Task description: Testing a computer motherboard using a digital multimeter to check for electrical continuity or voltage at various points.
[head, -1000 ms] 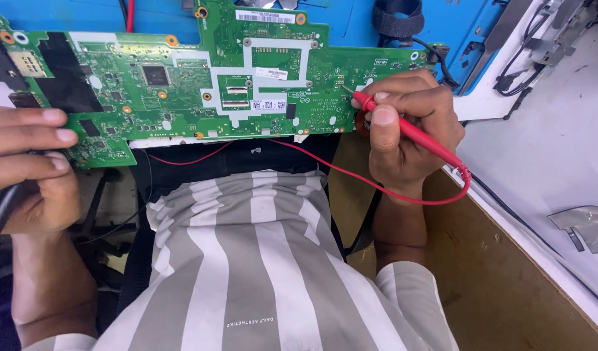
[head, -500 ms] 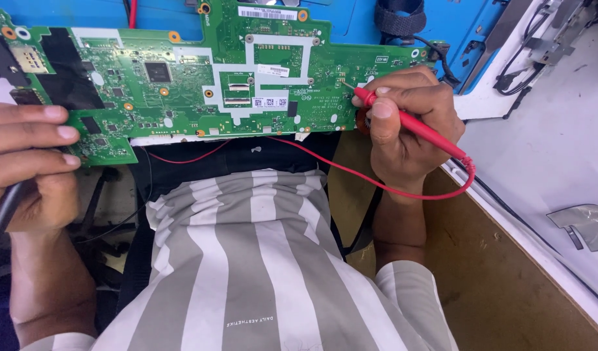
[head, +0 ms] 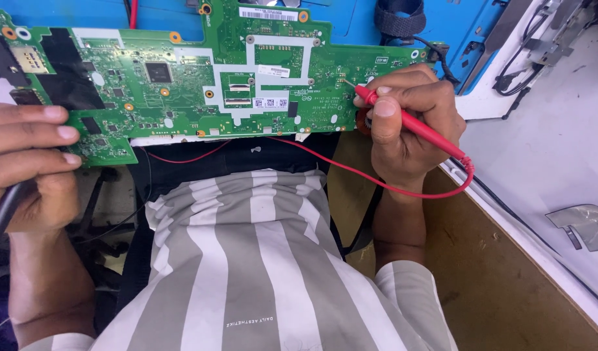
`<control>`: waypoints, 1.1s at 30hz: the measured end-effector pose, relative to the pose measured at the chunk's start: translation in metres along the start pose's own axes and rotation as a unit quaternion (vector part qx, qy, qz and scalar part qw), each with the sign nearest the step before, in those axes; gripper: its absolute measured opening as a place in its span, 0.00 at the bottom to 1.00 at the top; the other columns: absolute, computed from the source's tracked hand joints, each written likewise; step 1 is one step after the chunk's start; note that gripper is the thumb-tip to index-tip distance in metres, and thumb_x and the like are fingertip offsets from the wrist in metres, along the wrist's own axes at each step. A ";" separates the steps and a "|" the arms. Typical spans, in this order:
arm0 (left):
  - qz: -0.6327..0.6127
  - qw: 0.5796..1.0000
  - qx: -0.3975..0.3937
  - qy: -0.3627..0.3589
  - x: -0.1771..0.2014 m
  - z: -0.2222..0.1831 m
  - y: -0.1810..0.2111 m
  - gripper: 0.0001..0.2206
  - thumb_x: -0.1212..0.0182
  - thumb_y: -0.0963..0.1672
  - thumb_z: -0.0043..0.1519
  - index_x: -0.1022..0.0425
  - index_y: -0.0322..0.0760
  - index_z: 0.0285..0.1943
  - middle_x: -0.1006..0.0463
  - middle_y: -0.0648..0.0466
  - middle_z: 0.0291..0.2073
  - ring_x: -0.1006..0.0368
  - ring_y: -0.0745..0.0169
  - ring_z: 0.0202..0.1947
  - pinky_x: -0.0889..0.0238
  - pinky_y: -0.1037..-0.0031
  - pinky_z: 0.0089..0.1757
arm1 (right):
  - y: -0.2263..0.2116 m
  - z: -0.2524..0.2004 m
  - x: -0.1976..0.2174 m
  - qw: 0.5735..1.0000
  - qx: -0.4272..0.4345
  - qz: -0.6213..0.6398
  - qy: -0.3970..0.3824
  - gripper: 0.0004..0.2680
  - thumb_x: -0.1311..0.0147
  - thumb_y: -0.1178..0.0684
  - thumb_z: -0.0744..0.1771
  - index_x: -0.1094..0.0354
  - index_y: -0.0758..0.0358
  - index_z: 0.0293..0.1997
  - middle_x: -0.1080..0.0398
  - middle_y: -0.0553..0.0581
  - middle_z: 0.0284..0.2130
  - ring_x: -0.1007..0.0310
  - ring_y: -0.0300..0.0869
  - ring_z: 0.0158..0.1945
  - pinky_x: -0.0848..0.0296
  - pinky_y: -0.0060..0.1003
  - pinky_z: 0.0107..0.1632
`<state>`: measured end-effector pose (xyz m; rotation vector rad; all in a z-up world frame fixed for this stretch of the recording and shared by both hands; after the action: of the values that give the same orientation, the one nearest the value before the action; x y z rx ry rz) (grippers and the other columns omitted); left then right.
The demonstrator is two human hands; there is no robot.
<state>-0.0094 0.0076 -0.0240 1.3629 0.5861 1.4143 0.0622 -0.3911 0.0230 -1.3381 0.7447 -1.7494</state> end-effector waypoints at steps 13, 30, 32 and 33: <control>0.038 0.997 -0.028 -0.055 0.007 0.033 0.019 0.09 0.48 0.34 0.71 0.25 0.23 0.37 0.20 0.27 0.44 0.20 0.23 0.51 0.27 0.42 0.54 | -0.003 0.001 0.000 1.000 -0.003 -0.011 -0.017 0.10 0.52 0.53 0.73 0.44 0.65 0.36 0.31 0.63 0.24 0.23 0.52 0.29 0.30 0.45 0.40; 0.037 0.995 -0.054 0.080 -0.004 0.062 0.041 0.15 0.48 0.43 0.69 0.26 0.25 0.31 0.20 0.37 0.33 0.19 0.36 0.40 0.26 0.53 0.45 | -0.008 0.002 -0.001 1.000 -0.014 -0.004 -0.026 0.11 0.52 0.53 0.74 0.44 0.69 0.36 0.31 0.67 0.25 0.23 0.56 0.31 0.27 0.46 0.42; 0.037 0.994 -0.058 0.086 -0.004 0.062 0.040 0.15 0.48 0.42 0.69 0.26 0.26 0.31 0.20 0.37 0.33 0.19 0.37 0.40 0.26 0.54 0.45 | -0.006 0.002 0.000 1.000 -0.012 -0.005 -0.026 0.11 0.51 0.54 0.74 0.44 0.69 0.36 0.30 0.67 0.25 0.23 0.56 0.31 0.27 0.45 0.41; 0.035 0.994 -0.061 0.086 -0.004 0.062 0.040 0.15 0.48 0.43 0.69 0.25 0.25 0.31 0.20 0.37 0.33 0.19 0.36 0.40 0.26 0.53 0.45 | -0.006 0.002 -0.001 1.000 -0.010 -0.007 -0.027 0.11 0.52 0.54 0.74 0.43 0.69 0.36 0.30 0.67 0.26 0.23 0.55 0.31 0.27 0.46 0.42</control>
<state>0.0340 -0.0282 0.0239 1.1811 0.5586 1.6091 0.0624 -0.3875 0.0281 -1.4022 0.7257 -1.7133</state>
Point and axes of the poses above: each hand's wrist, its own z-axis towards the middle knuckle, its own x-axis out of the back of the hand, y = z × x, the point moved 4 cm from there along z, towards the middle knuckle
